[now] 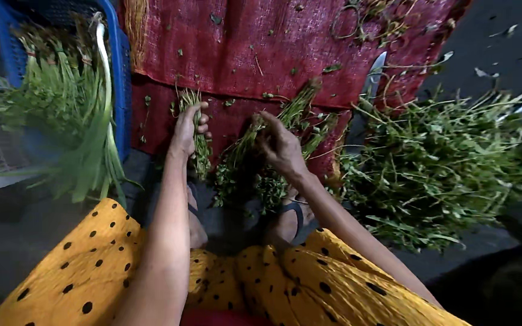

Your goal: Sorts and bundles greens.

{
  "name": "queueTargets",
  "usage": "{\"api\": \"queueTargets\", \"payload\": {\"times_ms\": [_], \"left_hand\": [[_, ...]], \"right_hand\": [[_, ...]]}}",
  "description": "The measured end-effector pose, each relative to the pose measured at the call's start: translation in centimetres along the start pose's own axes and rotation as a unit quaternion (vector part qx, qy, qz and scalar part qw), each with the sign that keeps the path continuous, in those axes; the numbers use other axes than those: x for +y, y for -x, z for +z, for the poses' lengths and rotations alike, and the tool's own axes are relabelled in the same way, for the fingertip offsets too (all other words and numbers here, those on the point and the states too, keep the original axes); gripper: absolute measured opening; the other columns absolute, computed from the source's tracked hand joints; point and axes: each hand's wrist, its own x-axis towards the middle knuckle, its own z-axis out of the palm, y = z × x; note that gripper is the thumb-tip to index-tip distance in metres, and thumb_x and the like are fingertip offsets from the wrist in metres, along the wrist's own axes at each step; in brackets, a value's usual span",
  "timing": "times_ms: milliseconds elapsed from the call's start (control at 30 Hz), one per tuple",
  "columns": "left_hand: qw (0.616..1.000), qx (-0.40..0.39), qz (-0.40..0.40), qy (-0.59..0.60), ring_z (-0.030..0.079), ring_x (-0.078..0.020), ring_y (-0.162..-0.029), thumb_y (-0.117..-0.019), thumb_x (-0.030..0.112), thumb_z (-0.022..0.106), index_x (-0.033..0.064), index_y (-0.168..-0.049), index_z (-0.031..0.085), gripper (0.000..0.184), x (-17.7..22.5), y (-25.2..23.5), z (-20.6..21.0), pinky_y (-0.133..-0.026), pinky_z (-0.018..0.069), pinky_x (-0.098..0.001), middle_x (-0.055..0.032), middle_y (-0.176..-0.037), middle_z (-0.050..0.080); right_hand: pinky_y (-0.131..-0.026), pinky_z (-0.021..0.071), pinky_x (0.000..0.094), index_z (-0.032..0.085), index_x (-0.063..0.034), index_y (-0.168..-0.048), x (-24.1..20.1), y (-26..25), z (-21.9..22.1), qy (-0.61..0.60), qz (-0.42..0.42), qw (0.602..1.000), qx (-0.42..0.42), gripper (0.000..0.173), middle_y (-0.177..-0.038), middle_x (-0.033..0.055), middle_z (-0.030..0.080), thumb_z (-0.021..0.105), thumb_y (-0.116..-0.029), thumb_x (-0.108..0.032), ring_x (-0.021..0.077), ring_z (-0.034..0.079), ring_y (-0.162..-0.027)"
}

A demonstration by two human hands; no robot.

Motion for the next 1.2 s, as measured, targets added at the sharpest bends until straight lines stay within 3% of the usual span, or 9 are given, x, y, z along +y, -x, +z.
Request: {"api": "queueTargets", "payload": {"times_ms": [67, 167, 367, 500, 700, 867, 1033, 1100, 1200], "left_hand": [[0.992, -0.091, -0.003, 0.089, 0.041, -0.0031, -0.047, -0.1102, 0.025, 0.039, 0.0175, -0.109, 0.056, 0.019, 1.8, 0.7, 0.8, -0.044, 0.0419, -0.0183, 0.0093, -0.061, 0.043], [0.969, -0.213, -0.021, 0.126, 0.045, -0.0016, -0.048, -0.1101, 0.016, 0.034, 0.0136, -0.116, 0.056, 0.023, 3.4, 1.7, 3.5, -0.041, 0.0385, -0.0145, 0.0063, -0.069, 0.052], [0.925, -0.366, -0.102, -0.010, 0.055, -0.0092, -0.053, -0.1082, 0.015, 0.034, 0.0109, -0.114, 0.059, 0.025, 2.3, 4.1, 11.4, -0.046, 0.0533, -0.0253, -0.0003, -0.078, 0.060], [0.904, -0.401, -0.126, -0.077, 0.059, -0.0105, -0.054, -0.1082, 0.014, 0.037, 0.0091, -0.092, 0.058, 0.027, 0.5, 5.1, 14.8, -0.051, 0.0578, -0.0292, -0.0003, -0.073, 0.061], [0.876, -0.398, -0.133, -0.236, 0.070, -0.0184, -0.077, -0.1075, 0.021, 0.051, 0.0025, -0.144, 0.042, 0.042, -2.2, 4.9, 15.5, -0.066, 0.0614, -0.0326, -0.0110, -0.099, 0.069], [0.836, -0.400, -0.123, -0.356, 0.059, -0.0136, -0.067, -0.1121, 0.029, 0.041, 0.0032, -0.139, 0.045, 0.037, -3.8, 6.4, 17.2, -0.059, 0.0570, -0.0307, -0.0073, -0.092, 0.056], [0.804, -0.361, -0.070, -0.467, 0.059, -0.0195, -0.060, -0.1077, 0.041, 0.051, 0.0126, -0.152, 0.040, 0.054, -3.6, 8.3, 17.9, -0.053, 0.0524, -0.0328, -0.0160, -0.100, 0.065], [0.802, -0.322, -0.009, -0.502, 0.066, -0.0295, -0.073, -0.1026, 0.042, 0.061, 0.0249, -0.159, 0.029, 0.067, -3.2, 9.2, 17.6, -0.061, 0.0564, -0.0425, -0.0193, -0.113, 0.069], [0.732, -0.266, 0.172, -0.604, 0.062, -0.0362, -0.119, -0.0954, 0.049, 0.069, 0.0201, -0.164, 0.017, 0.091, -4.1, 9.0, 18.1, -0.093, 0.0534, -0.0607, -0.0157, -0.145, 0.055]], "right_hand": [[-0.081, 0.0564, 0.0457, 0.053, -0.0099, -0.145, -0.1, -0.1, -1.3, -0.113, 0.059, 0.991, 0.037, 0.039, -0.118, 0.0167, 0.068, 0.052, -0.1067, -0.019, 0.0255, 0.068, -0.092], [-0.074, 0.0569, 0.0313, 0.061, -0.0024, -0.133, 0.7, -1.6, -3.3, -0.252, 0.076, 0.962, 0.072, 0.034, -0.113, 0.0092, 0.069, 0.052, -0.1061, -0.023, 0.0121, 0.067, -0.087], [-0.062, 0.0550, 0.0261, 0.043, -0.0180, -0.150, 0.0, -2.4, -8.6, -0.377, 0.086, 0.922, -0.006, 0.054, -0.117, 0.0004, 0.066, 0.051, -0.1037, -0.044, 0.0088, 0.065, -0.081], [-0.062, 0.0541, 0.0256, 0.068, -0.0093, -0.094, 1.1, -2.1, -9.2, -0.252, 0.024, 0.967, 0.033, 0.024, -0.077, -0.0035, 0.065, 0.071, -0.0960, -0.033, 0.0036, 0.061, -0.064], [-0.065, 0.0479, 0.0412, 0.066, -0.0047, -0.084, 3.3, 0.9, -11.1, -0.023, 0.119, 0.984, 0.131, 0.032, -0.072, 0.0061, 0.061, 0.066, -0.0973, -0.034, 0.0151, 0.058, -0.065], [-0.075, 0.0496, 0.0507, 0.070, -0.0010, -0.092, 6.3, 3.4, -13.1, 0.011, 0.207, 0.961, 0.180, 0.034, -0.083, 0.0149, 0.067, 0.065, -0.0984, -0.034, 0.0252, 0.064, -0.077], [-0.067, 0.0508, 0.0351, 0.071, -0.0073, -0.088, 8.4, 4.7, -12.8, -0.133, 0.218, 0.948, 0.191, 0.029, -0.076, 0.0018, 0.064, 0.070, -0.0959, -0.035, 0.0086, 0.058, -0.066], [-0.062, 0.0506, 0.0310, 0.069, -0.0077, -0.087, 8.7, 4.8, -12.7, -0.188, 0.217, 0.939, 0.189, 0.029, -0.073, -0.0004, 0.063, 0.071, -0.0954, -0.035, 0.0059, 0.056, -0.061], [-0.066, 0.0518, 0.0345, 0.071, -0.0064, -0.089, 7.9, 4.7, -12.8, -0.182, 0.216, 0.940, 0.189, 0.027, -0.076, 0.0021, 0.065, 0.071, -0.0954, -0.032, 0.0086, 0.059, -0.065]]}}
